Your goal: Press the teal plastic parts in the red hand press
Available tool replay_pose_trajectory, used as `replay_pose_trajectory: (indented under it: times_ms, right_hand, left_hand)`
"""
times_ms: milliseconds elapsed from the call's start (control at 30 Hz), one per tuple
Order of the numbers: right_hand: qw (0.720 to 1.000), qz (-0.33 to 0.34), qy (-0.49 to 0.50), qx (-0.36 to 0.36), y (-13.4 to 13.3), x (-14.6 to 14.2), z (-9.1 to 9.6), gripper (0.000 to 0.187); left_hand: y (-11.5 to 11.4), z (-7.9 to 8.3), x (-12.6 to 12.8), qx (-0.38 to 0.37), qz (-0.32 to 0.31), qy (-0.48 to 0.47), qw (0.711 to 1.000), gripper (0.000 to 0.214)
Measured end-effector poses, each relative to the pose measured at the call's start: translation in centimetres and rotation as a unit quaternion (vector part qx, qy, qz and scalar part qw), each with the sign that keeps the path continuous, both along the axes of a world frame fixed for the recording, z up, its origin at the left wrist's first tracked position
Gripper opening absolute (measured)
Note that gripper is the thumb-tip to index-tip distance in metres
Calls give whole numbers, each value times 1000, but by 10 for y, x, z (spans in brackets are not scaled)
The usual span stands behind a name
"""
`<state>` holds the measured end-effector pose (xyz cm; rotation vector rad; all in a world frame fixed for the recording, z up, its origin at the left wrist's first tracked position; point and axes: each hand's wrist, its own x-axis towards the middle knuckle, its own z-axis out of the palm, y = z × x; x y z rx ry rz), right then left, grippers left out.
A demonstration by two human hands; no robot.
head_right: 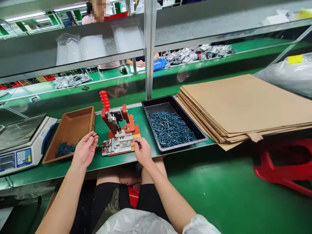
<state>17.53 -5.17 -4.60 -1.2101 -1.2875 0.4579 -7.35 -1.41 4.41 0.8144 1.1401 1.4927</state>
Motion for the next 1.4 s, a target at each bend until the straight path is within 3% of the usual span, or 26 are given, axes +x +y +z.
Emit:
replay_pose_trajectory:
  times_ms: [100, 167, 300, 367, 500, 633, 733, 833, 967, 1100, 1400]
  right_hand:
    - [997, -10, 63, -43, 2, 2, -5, 12]
    - [997, 2, 58, -51, 2, 2, -5, 12]
    - [999, 20, 11, -23, 0, 2, -2, 15]
    - [1000, 25, 1, -10, -2, 4, 0, 17]
    - [1000, 19, 22, -11, -3, 7, 2, 19]
    - [994, 55, 85, -39, -1, 5, -4, 19]
    - [986, 66, 137, -68, 2, 3, -8, 20]
    - [992, 48, 100, -54, 3, 4, -6, 17]
    - [999, 34, 10, -29, 3, 8, -2, 16]
    - [994, 71, -7, -87, 6, 14, -4, 16]
    - [981, 136, -77, -111, 23, 23, 7, 12]
  left_hand:
    - [-10, -9, 12, -7, -23, 110, 994, 41]
    - [-12, -14, 18, 10, -48, 247, 968, 35]
    - [-8, -14, 26, 89, -77, 522, 845, 28]
    - [-3, -11, 32, 90, -100, 577, 806, 28]
    - [8, -12, 46, 67, -157, 623, 763, 24]
    - [18, -22, 57, 111, -187, 660, 720, 22]
    - [20, -30, 62, 131, -181, 656, 721, 22]
    - [17, -34, 66, 132, -186, 650, 725, 22]
    - [15, -33, 70, 119, -195, 699, 678, 21]
    - [19, -30, 73, 106, -222, 712, 657, 25]
    - [15, -26, 71, 107, -234, 681, 686, 22]
